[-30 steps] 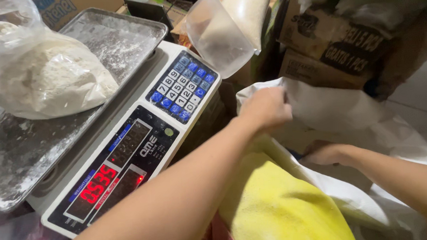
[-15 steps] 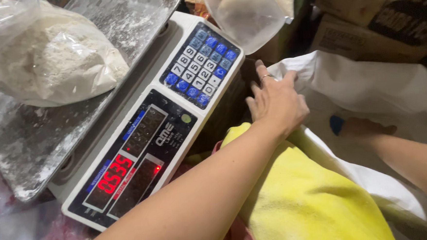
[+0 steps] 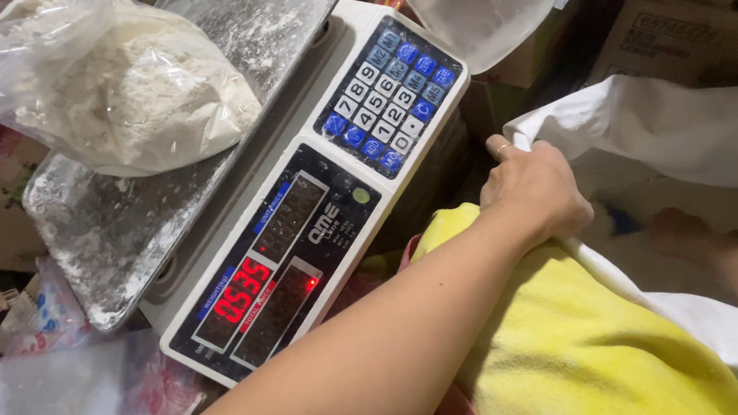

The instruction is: The person scoops white powder from a large sack into a plastic bag placed on a digital scale. They repeatedly add powder until the target weight is reached, then tie the bag closed.

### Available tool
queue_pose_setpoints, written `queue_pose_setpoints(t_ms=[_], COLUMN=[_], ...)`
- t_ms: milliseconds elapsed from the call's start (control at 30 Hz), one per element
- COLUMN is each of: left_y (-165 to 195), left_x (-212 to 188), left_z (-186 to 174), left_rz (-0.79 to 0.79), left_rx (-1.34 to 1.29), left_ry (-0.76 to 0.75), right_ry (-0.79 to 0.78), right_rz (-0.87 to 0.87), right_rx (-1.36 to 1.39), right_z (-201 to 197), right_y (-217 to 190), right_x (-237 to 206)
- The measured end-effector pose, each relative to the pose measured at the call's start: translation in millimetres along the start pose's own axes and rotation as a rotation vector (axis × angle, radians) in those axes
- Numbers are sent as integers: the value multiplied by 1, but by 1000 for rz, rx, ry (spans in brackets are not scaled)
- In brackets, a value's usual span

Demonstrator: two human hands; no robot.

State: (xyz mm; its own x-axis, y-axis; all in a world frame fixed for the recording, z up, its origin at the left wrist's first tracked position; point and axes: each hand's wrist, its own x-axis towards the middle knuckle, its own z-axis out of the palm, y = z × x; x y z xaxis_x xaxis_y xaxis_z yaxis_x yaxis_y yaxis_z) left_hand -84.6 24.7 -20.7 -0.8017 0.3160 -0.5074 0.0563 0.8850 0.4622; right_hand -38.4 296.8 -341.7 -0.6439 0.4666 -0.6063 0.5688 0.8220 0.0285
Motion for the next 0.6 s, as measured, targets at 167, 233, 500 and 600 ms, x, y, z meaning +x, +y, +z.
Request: queue_pose_setpoints(t_ms=[167,233,500,600], left_y=[2,2,3,2], left_x=[-6,-7,-16,-22], left_z=[-4,-6,-6,-6], left_rz=[30,33,54,39], left_rx=[-8,-10,0,-8], left_ry=[-23,-23,-36,-13], right_ry=[-49,-82,-256,-248], right_rz=[-148,-227,-458,-584], right_rx=[128,203,490,332], right_z=[5,0,-43,-59], right_y=[-8,-11,-14,-10], right_x=[-4,-12,-87,-108])
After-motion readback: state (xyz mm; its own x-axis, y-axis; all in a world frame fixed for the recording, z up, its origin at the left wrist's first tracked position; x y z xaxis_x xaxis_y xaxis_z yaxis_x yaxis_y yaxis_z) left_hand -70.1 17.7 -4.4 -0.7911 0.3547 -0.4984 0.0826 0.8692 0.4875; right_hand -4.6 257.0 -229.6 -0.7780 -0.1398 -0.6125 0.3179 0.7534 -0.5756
